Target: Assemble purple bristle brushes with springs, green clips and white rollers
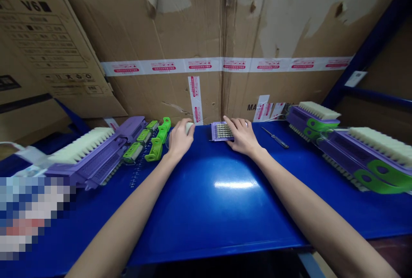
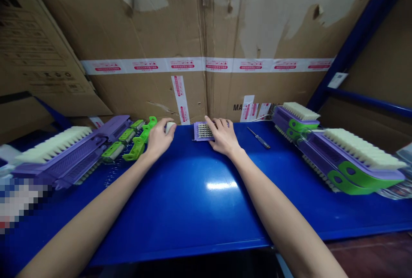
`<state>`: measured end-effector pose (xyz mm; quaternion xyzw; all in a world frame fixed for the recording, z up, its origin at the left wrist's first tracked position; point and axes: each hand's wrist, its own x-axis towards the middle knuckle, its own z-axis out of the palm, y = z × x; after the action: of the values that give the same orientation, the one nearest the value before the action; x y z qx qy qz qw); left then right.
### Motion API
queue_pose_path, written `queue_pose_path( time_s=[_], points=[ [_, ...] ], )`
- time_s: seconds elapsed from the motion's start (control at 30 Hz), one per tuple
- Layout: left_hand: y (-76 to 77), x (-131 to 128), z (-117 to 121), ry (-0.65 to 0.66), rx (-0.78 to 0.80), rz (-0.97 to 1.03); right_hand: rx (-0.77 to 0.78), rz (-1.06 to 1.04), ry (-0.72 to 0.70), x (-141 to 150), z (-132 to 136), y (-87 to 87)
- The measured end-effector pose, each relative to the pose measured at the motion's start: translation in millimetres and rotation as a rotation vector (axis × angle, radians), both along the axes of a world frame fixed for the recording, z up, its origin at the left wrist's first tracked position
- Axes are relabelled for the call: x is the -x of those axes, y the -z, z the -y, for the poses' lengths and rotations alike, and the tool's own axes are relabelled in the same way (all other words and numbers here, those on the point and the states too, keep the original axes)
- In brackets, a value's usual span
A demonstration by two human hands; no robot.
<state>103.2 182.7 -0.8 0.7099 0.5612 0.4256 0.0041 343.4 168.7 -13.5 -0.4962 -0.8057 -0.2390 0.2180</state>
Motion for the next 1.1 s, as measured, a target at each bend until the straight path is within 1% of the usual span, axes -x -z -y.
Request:
queue_pose_path(
  time_s=[0.13, 0.2, 0.3, 0.4, 0.53, 0.7, 0.97, 1.1],
  points=[
    [20.9, -19, -6, 0.193, 0.217, 0.404, -0.01, -0.007, -0.019, 1, 0, 2.1],
    [27.2, -26, -8, 0.287, 0.265, 0.602, -0.015, -0.009, -0.039, 3, 0, 3.0],
    [30.6, -30, -10, 0.366, 0.279, 0.808, -0.03, -0.007, -0.072, 6, -1, 4.0],
    [30.8, -28, -10, 0.415, 0.347, 0.927, -0.037, -0.002, -0.094, 8, -1, 4.8],
    [31.4, -25, -10, 0.451, 0.408, 0.974, -0.053, 0.0, -0.094, 9, -1, 6.0],
    [33.2, -24, -10, 0.489, 0.399, 0.944, -0.068, -0.003, -0.076, 8, -1, 7.4],
    [36.4, -21, -13, 0.542, 0.429, 0.924, -0.067, 0.009, -0.056, 7, -1, 7.3],
    [36.2, -22, -14, 0.543, 0.44, 0.908, -0.064, 0.014, -0.059, 7, -1, 7.2]
  ],
)
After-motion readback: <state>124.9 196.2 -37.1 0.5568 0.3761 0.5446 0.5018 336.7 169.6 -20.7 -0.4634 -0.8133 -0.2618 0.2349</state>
